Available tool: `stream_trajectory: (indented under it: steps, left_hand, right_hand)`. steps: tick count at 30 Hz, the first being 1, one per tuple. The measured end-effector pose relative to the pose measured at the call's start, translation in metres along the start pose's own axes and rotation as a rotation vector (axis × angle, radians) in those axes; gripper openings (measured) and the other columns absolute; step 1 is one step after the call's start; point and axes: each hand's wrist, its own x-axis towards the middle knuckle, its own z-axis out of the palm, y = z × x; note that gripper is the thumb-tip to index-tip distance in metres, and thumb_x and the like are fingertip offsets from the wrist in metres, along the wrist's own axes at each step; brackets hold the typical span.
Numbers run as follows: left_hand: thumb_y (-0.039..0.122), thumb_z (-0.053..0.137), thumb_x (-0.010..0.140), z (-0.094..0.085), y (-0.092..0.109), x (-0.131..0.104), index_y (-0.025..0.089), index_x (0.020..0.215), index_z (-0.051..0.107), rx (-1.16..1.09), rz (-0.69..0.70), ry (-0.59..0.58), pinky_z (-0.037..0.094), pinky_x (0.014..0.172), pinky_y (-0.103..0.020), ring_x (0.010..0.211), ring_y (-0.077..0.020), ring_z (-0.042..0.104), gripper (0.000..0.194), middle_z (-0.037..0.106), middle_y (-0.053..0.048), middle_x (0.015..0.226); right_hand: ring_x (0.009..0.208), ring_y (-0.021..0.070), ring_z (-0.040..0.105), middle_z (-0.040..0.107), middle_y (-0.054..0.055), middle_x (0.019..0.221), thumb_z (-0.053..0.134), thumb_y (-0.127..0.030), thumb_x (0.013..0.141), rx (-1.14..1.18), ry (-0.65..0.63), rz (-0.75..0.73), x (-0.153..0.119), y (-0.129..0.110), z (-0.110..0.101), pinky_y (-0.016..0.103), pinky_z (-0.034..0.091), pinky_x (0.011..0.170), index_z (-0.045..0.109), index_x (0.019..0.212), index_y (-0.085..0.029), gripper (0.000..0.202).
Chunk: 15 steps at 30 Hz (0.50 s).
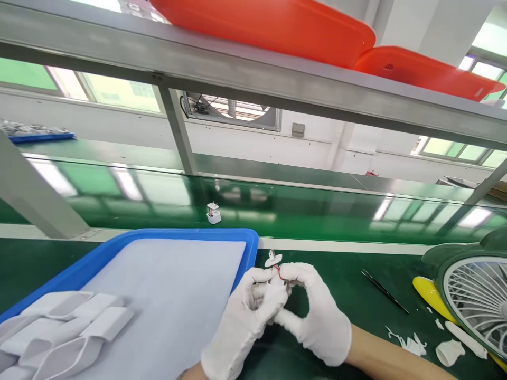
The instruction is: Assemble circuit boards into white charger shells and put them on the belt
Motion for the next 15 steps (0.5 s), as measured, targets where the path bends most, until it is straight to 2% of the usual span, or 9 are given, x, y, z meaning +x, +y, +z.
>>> stream_trajectory:
  steps: [3, 6, 9, 12, 15]
  left_hand:
    - [0.044, 0.072, 0.066, 0.0, 0.001, 0.003, 0.022, 0.088, 0.046, -0.018, -0.008, 0.033, 0.025, 0.04, -0.017, 0.042, -0.0043, 0.034, 0.041, 0.06, 0.006, 0.059]
    - [0.041, 0.072, 0.068, -0.001, -0.002, 0.006, 0.022, 0.079, 0.043, 0.017, -0.015, 0.005, 0.027, 0.042, -0.017, 0.044, -0.0039, 0.034, 0.036, 0.057, 0.007, 0.061]
    - [0.037, 0.071, 0.07, -0.001, -0.006, 0.008, 0.022, 0.07, 0.04, 0.025, 0.014, -0.063, 0.033, 0.048, -0.017, 0.048, -0.0048, 0.036, 0.035, 0.046, 0.01, 0.056]
    - [0.032, 0.071, 0.069, -0.001, -0.007, 0.007, 0.021, 0.068, 0.04, 0.023, 0.064, -0.111, 0.04, 0.057, -0.02, 0.061, -0.0086, 0.047, 0.034, 0.052, 0.006, 0.07]
    - [0.028, 0.071, 0.067, -0.002, -0.006, 0.004, 0.021, 0.069, 0.041, 0.072, 0.087, -0.107, 0.043, 0.059, -0.023, 0.066, -0.0113, 0.05, 0.031, 0.055, 0.003, 0.08]
  right_hand:
    - [0.094, 0.0197, 0.062, 0.058, 0.006, 0.111, 0.076, -0.014, 0.072, -0.011, 0.088, -0.045, 0.003, 0.012, 0.013, 0.035, 0.054, 0.082, 0.05, 0.116, -0.025, 0.052]
    - [0.096, 0.0195, 0.063, 0.063, 0.004, 0.106, 0.079, -0.015, 0.07, -0.054, 0.059, -0.098, 0.003, 0.018, 0.007, 0.032, 0.053, 0.084, 0.055, 0.113, -0.026, 0.051]
    - [0.096, 0.0187, 0.063, 0.065, 0.003, 0.104, 0.079, -0.016, 0.071, -0.04, 0.023, -0.11, 0.003, 0.018, -0.002, 0.032, 0.051, 0.086, 0.056, 0.112, -0.027, 0.048]
    - [0.092, 0.0188, 0.063, 0.065, 0.004, 0.101, 0.076, -0.02, 0.075, -0.005, -0.039, -0.105, 0.005, 0.016, -0.006, 0.033, 0.051, 0.083, 0.057, 0.109, -0.026, 0.04]
    - [0.096, 0.0201, 0.06, 0.064, 0.004, 0.102, 0.075, -0.021, 0.075, 0.033, -0.073, -0.168, 0.007, 0.016, -0.007, 0.036, 0.049, 0.086, 0.056, 0.105, -0.026, 0.036]
